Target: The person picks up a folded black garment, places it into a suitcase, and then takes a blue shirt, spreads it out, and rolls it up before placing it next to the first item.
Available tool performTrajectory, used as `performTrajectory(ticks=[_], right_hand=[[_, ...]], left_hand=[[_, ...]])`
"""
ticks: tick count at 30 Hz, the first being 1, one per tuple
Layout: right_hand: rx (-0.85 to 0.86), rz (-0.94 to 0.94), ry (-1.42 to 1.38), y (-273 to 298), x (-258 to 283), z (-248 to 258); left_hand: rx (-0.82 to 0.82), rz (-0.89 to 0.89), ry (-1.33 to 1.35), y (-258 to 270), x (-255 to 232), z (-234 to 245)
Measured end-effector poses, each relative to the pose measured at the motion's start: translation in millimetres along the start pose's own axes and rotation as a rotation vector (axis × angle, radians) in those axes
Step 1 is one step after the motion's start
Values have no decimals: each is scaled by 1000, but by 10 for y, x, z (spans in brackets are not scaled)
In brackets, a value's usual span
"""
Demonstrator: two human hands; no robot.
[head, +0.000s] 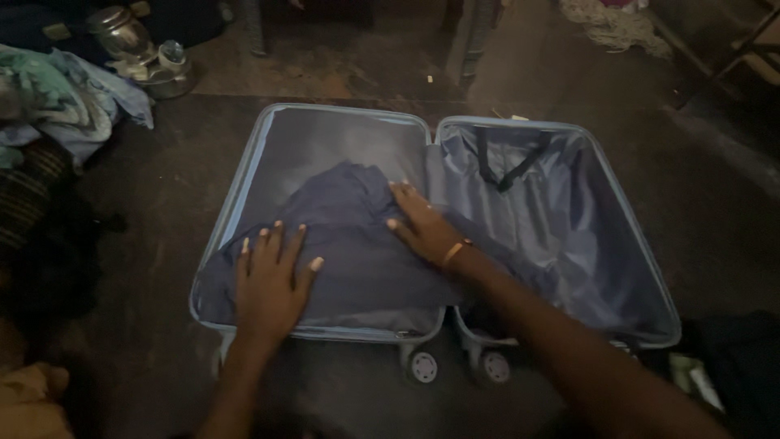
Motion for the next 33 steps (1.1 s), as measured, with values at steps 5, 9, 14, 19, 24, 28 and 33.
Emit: performTrajectory(ticks=[5, 9, 14, 19, 24, 28, 33], right_hand=[[10, -62, -3, 332, -259, 242], [36, -134, 31, 515, -407, 306], [30, -58, -17, 738, -526, 377], [-6, -83, -100, 942, -675, 477], [235, -395, -88, 1185, -1152, 568], [142, -303, -268, 1436, -1358, 632], [194, -647, 8, 1762, -1443, 782]], left_hand=[[-4, 5, -67, 16, -14, 1], [48, 13, -74, -15, -53, 32], [-101, -107, -107, -46, -313, 131], [-68, -189, 183, -75, -1033, -129], [-80, -385, 321, -51, -1825, -544], [61, -399, 379, -49, -2181, -855], [124, -459, 285, -86, -2370, -1115]])
Point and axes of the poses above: each hand's wrist, its own y-axis away from the middle knuckle, its own z-axis out of the back of the hand, x = y × z, the point moved 3 cm from there along -y, towards the middle knuckle, and after that the axes turned 6 degrees about -x, right-handed, at the moved point
